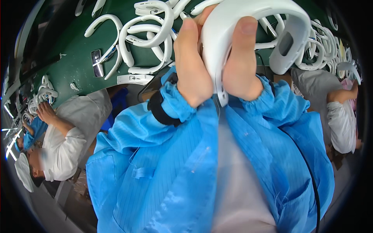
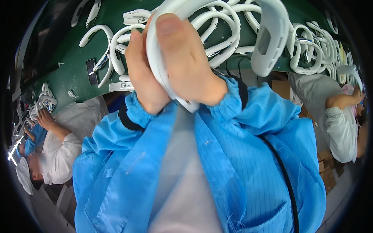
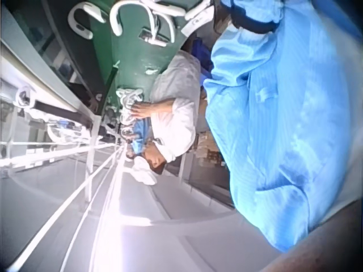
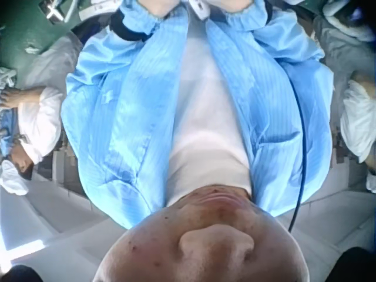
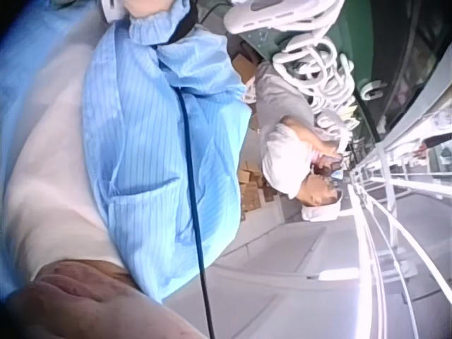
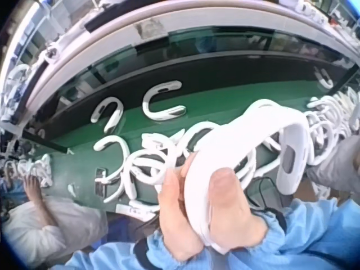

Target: Assembling the internal components of a neck massager.

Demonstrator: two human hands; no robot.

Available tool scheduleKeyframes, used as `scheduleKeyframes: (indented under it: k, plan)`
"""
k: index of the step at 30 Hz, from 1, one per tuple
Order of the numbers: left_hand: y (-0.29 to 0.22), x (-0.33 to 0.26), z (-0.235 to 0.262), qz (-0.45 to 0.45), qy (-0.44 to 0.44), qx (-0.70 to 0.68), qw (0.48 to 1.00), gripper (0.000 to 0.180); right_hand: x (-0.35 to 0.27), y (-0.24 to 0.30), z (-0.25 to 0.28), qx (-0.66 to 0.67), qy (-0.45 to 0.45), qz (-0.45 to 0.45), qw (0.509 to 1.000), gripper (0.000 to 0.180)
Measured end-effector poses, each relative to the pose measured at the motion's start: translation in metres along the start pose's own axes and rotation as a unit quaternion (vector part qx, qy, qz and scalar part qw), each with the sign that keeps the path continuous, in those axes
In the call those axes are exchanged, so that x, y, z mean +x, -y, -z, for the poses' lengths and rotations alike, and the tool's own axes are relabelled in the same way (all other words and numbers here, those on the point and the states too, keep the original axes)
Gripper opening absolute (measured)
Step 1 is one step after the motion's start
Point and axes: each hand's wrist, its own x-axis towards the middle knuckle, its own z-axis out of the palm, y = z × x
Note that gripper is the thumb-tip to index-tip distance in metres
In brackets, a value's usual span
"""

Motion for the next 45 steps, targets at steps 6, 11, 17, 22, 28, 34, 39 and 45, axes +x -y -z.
scheduleKeyframes:
  k: [6, 11, 17, 22, 28, 34, 39, 45]
  plan:
    - [0.006, 0.017, 0.005, -0.001, 0.090, 0.079, 0.993, 0.050, 0.007, -0.015, 0.007, -0.057, -0.007, 0.020, 0.998, 0.045]
    - [0.014, 0.025, 0.016, 0.101, -0.009, 0.010, 0.995, 0.045, 0.015, -0.023, 0.012, -0.029, -0.034, -0.102, 0.994, 0.052]
    - [0.007, 0.038, 0.023, 0.070, -0.054, 0.090, 0.992, 0.048, 0.009, -0.026, 0.005, -0.044, -0.038, -0.143, 0.988, 0.055]
    - [0.006, 0.022, 0.031, -0.029, 0.036, 0.163, 0.986, 0.049, -0.002, -0.018, 0.002, -0.046, 0.006, -0.140, 0.989, 0.053]
    - [-0.001, -0.013, 0.014, -0.153, 0.010, 0.119, 0.981, 0.049, -0.005, 0.011, -0.018, 0.011, 0.054, -0.135, 0.989, 0.054]
    - [-0.012, -0.010, -0.019, -0.211, -0.057, 0.197, 0.956, 0.057, 0.009, 0.005, -0.005, 0.110, 0.150, -0.091, 0.978, 0.058]
    - [-0.003, 0.015, 0.010, -0.152, -0.004, 0.216, 0.964, 0.041, 0.022, -0.005, 0.006, 0.218, 0.115, -0.137, 0.959, 0.060]
    - [0.027, 0.030, 0.041, -0.040, -0.024, 0.181, 0.982, 0.037, 0.012, -0.044, 0.013, -0.045, -0.014, -0.166, 0.985, 0.060]
